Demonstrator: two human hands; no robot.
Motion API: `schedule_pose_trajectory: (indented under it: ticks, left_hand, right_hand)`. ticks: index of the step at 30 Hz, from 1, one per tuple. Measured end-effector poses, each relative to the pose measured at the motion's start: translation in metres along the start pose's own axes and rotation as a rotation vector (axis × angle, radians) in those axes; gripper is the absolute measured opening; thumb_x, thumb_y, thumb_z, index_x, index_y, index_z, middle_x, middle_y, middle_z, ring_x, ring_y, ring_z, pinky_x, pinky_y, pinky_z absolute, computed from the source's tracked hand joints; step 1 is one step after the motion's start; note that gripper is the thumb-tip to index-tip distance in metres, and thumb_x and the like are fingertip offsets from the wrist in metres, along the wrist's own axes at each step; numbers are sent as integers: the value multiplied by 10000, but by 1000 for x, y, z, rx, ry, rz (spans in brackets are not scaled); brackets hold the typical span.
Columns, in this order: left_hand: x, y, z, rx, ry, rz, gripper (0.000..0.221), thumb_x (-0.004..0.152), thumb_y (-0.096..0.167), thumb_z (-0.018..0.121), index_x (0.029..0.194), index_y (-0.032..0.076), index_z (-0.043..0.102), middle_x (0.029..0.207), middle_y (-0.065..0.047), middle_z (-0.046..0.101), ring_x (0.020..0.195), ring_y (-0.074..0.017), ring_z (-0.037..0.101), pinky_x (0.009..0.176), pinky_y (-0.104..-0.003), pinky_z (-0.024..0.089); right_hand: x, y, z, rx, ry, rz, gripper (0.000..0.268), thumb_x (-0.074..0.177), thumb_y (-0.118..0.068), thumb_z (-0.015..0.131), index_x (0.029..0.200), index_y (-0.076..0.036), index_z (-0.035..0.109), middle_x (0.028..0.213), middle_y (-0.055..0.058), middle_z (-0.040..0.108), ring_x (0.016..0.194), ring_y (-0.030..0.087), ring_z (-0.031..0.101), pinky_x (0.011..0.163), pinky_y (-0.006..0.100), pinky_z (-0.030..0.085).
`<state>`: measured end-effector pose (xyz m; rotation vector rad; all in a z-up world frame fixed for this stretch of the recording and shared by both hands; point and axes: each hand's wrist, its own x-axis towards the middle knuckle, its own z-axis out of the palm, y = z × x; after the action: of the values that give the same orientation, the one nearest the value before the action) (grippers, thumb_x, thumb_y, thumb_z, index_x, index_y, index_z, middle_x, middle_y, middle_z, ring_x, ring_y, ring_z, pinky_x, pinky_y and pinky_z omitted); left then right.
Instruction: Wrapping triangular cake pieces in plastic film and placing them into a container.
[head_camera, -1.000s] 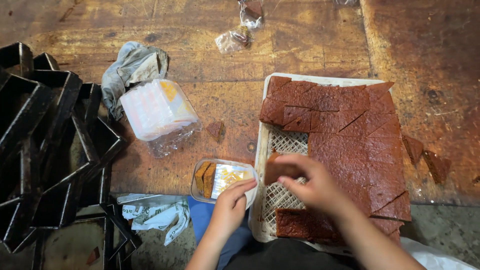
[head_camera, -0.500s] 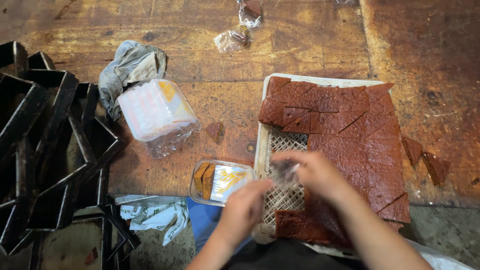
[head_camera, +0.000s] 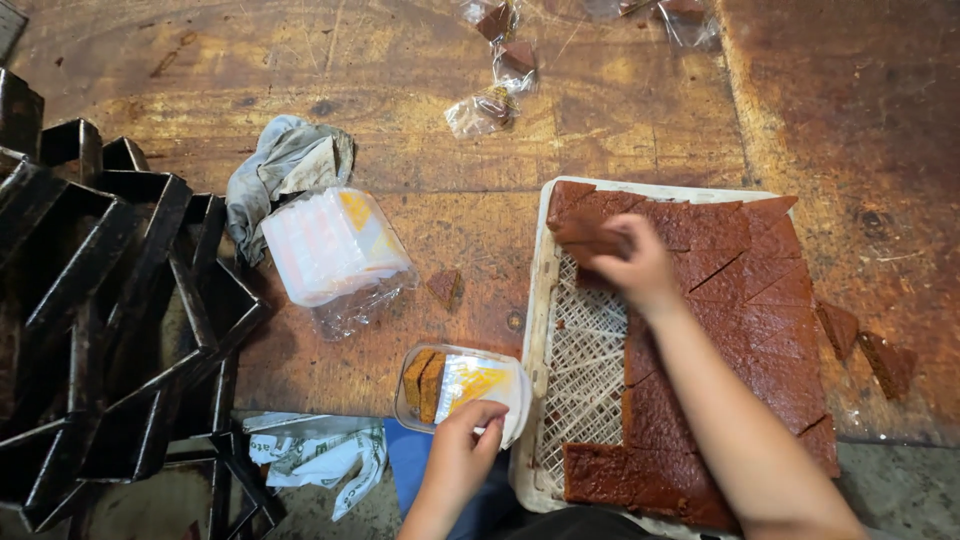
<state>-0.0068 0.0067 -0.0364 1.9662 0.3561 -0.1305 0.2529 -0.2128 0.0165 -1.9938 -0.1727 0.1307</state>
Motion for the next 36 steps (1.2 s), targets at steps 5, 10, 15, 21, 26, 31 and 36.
schedule_pose_trajectory:
  ticks: [5, 10, 15, 21, 26, 31, 36]
  left_hand:
    - [9, -20, 7, -147, 107, 43, 106, 828, 72, 726, 869, 144, 792, 857, 10, 758, 780, -94, 695, 617, -227, 554]
    - [25, 1, 8, -176, 154, 119, 318, 890, 87, 670, 1182, 113, 790, 1150, -30, 744, 852, -115, 726, 701, -238, 607]
    - [21, 85, 1, 141, -161, 333, 608, 764, -8, 565, 1362, 78, 626, 1461, -94, 601, 1356, -257, 562, 1149, -361, 388]
    - [-2, 107, 24, 157, -131, 783, 627, 882, -114, 468, 1494, 15, 423, 1513, -265, 522, 1379, -399, 558, 1185, -470, 422]
    - [-5, 60, 17, 91, -196, 641, 419, 958, 64, 569, 1374, 82, 604, 1412, -175, 632, 1237, -331, 646, 1088, -407, 460]
    - [16, 27, 9, 376, -201, 142, 279, 1014, 209, 580, 1232, 73, 471, 1082, -278, 674, 999, -480, 647, 837, -502, 501]
    - [8, 30, -4, 211, 116, 331, 225, 845, 233, 863, 894, 154, 658, 698, 19, 610, 646, -156, 584, 652, -297, 479]
  right_hand:
    - [-67, 80, -66, 753, -79, 244, 222, 887, -99, 648, 1068, -142, 526, 999, 9, 557, 745, 125, 509, 568, 245, 414]
    - [-121, 65, -66, -158, 149, 54, 243, 859, -121, 755, 919, -138, 521, 1042, 39, 666, 960, 189, 606, 871, 317, 441]
    - [-163, -28, -43, -63, -152, -452, 398, 759, -17, 581, 1104, -152, 727, 1203, 61, 706, 1165, 240, 636, 1041, 393, 478]
    - [-172, -9, 3, -298, -206, -217, 386, 756, -164, 662, 1127, -149, 554, 998, 87, 727, 848, 306, 723, 748, 431, 534]
    - [-152, -49, -42, -369, -378, -23, 552, 812, -86, 498, 1284, -343, 628, 1183, -24, 786, 1043, 236, 735, 867, 389, 539]
    - [-171, -66, -64, -163, 199, -410, 751, 1029, -16, 559, 1617, -344, 227, 1600, 64, 505, 590, 33, 536, 564, 217, 405]
    - [-160, -39, -38, -722, -569, 198, 829, 906, -159, 614, 1606, -334, 206, 1531, 91, 361, 1392, 222, 370, 1176, 517, 349]
